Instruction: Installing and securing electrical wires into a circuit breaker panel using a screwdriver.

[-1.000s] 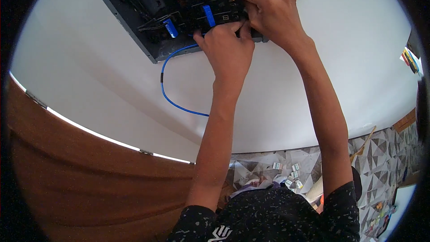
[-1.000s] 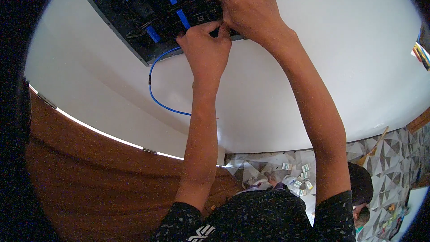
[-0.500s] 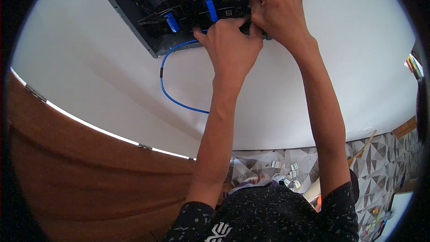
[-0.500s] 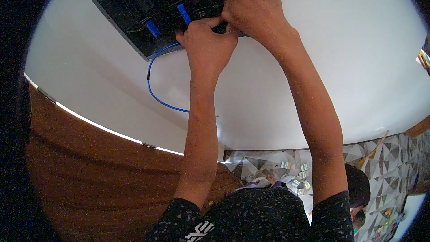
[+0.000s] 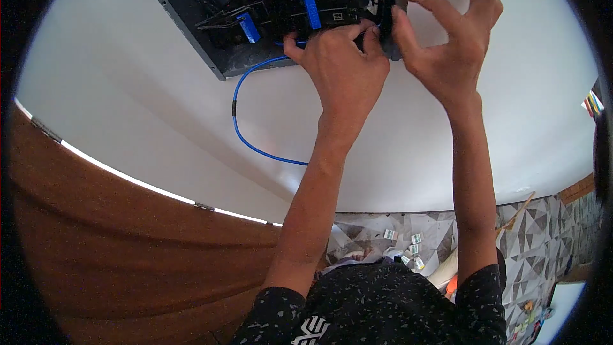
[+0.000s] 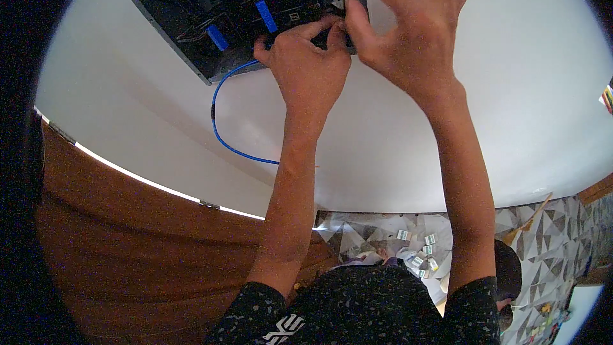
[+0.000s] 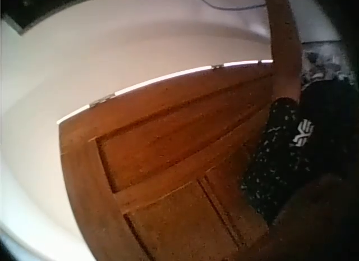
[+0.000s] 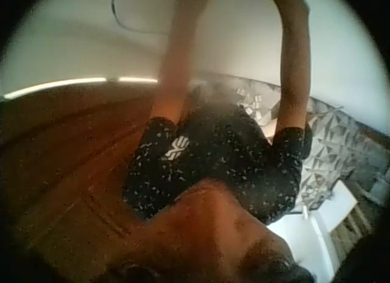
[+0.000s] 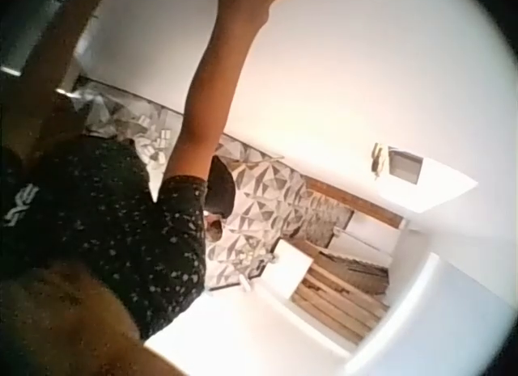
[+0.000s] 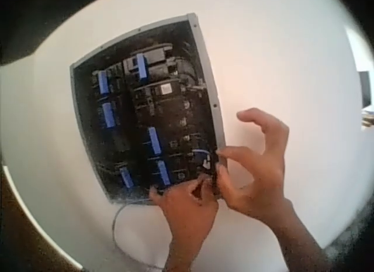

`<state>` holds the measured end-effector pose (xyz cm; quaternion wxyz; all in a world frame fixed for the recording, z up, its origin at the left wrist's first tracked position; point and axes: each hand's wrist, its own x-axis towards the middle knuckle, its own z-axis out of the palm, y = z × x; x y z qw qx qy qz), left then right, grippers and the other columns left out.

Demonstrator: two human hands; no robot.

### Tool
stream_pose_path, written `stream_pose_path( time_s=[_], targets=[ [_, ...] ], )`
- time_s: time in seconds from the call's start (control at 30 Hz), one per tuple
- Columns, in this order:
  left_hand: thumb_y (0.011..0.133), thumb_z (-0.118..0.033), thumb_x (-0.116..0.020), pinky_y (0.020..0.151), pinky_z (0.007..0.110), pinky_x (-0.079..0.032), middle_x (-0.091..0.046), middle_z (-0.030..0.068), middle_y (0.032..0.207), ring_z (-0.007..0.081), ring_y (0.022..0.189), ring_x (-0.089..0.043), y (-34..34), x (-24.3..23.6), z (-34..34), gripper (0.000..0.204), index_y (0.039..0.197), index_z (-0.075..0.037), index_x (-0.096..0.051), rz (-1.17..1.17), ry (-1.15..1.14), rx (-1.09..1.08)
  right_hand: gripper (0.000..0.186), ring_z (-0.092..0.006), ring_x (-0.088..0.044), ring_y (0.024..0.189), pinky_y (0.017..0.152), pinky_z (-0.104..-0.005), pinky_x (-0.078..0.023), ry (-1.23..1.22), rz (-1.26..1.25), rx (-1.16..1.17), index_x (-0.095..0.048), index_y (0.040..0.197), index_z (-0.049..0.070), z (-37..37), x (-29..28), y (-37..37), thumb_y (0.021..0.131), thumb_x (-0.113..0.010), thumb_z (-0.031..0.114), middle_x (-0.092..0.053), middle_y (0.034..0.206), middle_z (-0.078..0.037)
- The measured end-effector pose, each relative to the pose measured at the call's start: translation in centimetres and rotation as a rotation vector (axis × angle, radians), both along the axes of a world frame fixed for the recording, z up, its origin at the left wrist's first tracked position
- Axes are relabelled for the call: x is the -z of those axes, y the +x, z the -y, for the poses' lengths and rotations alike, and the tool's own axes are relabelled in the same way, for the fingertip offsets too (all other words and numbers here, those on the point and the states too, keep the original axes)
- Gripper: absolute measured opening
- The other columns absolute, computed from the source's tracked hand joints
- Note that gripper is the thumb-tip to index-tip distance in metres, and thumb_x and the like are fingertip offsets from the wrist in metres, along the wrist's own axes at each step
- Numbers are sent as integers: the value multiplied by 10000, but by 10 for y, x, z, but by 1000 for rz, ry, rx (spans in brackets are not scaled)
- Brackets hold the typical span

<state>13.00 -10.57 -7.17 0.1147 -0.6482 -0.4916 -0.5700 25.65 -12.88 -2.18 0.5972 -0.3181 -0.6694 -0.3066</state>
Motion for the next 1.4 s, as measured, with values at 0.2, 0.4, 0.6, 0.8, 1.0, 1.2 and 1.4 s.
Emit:
stream_pose_path(
  time_s=[0.2,0.4,0.6,0.8,1.0,1.2,1.4],
  targets=[
    [817,-220,-707,1019,525,-247,-719,99,771,293,834,-649,0,0,0,153,883,-102,-779,8,16,12,155,-371,-428,1195,963,-499,-315,46,66,78,-666,760,8,-28,3,-17,620,-729,29,-499,1267,-212],
    [808,-147,-691,1001,496,-246,-690,97,724,273,800,-630,-6,5,-1,87,802,-82,-748,2,104,9,135,-363,-376,1245,999,-534,-250,9,113,116,-686,717,11,-11,4,-14,619,-751,77,-484,1310,-182],
    [816,-133,-678,1055,522,-218,-700,122,804,286,878,-629,-3,4,2,114,861,-56,-749,49,47,53,339,-294,-369,1241,980,-443,-285,49,28,14,-679,953,114,-36,35,4,659,-845,133,-449,1329,-136],
    [820,-100,-666,1085,535,-210,-711,130,849,288,907,-629,-12,0,7,116,880,-47,-750,35,-15,58,342,-318,-363,1207,945,-466,-272,30,-79,-32,-614,932,102,-35,30,-8,646,-800,84,-434,1279,-132],
    [797,-113,-710,947,404,-397,-720,117,811,291,835,-650,-21,-3,11,85,848,-65,-758,25,22,82,345,-339,-376,1185,915,-493,-284,9,-125,13,-608,935,108,-27,23,-14,630,-760,56,-444,1241,-144],
    [740,-26,-715,844,356,-493,-717,114,981,229,923,-638,-26,36,-33,285,1019,-72,-743,153,-162,228,359,-402,-480,1170,982,-608,-300,-32,-229,154,-668,866,108,-70,49,-20,590,-710,334,-578,1128,-226],
    [949,-318,-606,901,374,-487,-674,203,1173,266,1026,-656,-59,-2,-37,419,1194,16,-668,-32,-349,-85,277,-457,-446,1084,913,-628,-324,207,-269,-290,-590,581,-23,-87,39,-48,437,-687,193,-495,1081,-304]
  ],
)
